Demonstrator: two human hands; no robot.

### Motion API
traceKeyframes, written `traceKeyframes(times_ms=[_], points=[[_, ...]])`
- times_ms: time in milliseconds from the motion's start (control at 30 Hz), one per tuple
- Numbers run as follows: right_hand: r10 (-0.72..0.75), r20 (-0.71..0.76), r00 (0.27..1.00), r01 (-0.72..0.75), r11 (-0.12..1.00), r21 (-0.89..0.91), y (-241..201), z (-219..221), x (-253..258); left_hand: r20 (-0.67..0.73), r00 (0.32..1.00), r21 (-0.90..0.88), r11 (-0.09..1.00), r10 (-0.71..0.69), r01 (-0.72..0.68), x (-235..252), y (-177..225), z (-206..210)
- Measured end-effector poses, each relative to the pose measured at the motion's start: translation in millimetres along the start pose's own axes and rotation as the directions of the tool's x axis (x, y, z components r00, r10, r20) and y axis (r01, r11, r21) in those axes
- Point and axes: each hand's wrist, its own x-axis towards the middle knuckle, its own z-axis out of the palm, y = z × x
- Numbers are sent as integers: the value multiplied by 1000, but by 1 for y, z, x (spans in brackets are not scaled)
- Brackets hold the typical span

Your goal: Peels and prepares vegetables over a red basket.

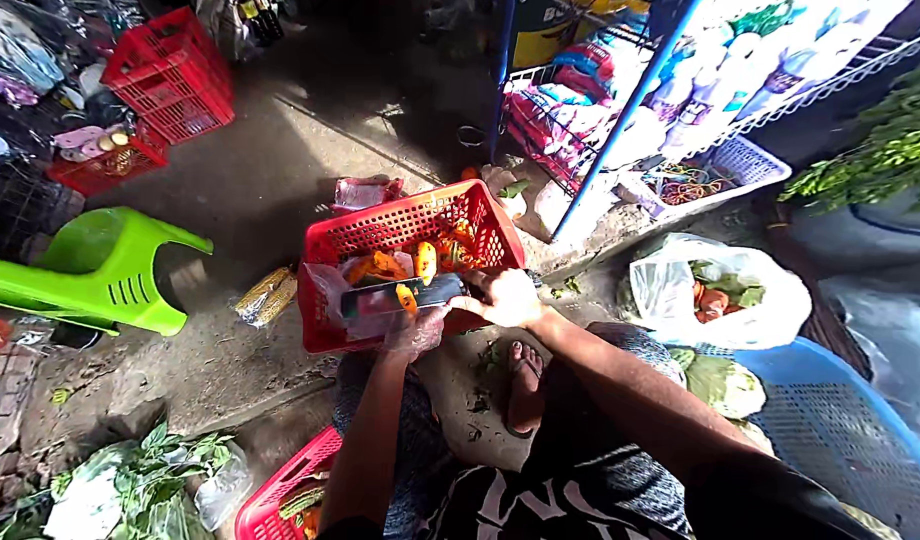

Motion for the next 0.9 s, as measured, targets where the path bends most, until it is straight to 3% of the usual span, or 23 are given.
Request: traceKeyframes(times_ms=[100, 200, 300, 400, 467, 567, 700, 800, 900], points=[[47, 49, 998, -48, 999, 20, 4, -2, 8, 35, 999, -25, 1000, -2, 3, 5, 4, -2], [298, 170, 939, -307, 951, 32, 21, -9, 26, 33, 999, 10, 1000, 15, -15, 7, 2, -5], [489, 42, 871, -491, 870, 37, 54, -9, 39, -13, 1000, 64, 998, -8, 9, 5, -1, -6], [435, 137, 890, -445, 895, 45, 22, -29, 32, -82, 994, 60, 995, -73, 78, 9, 4, -2], [317, 262, 912, -336, 942, 30, -5, -22, 21, -120, 990, 118, 989, -78, 92, 10, 5, 2], [225, 399, 889, -235, 972, -24, -24, -3, 16, -239, 969, 237, 964, -66, 125, 2, 5, 7], [171, 329, 929, -179, 984, -8, -10, 8, 21, -217, 976, 397, 916, 30, 60, 6, -2, 4], [178, 285, 942, -175, 984, -38, 1, 11, 26, -223, 975, 443, 890, -5, 106, 13, 0, 2], [328, 326, 887, -331, 942, -47, 9, 14, 34, -208, 978, 421, 902, -8, 97, 17, -5, 2]])
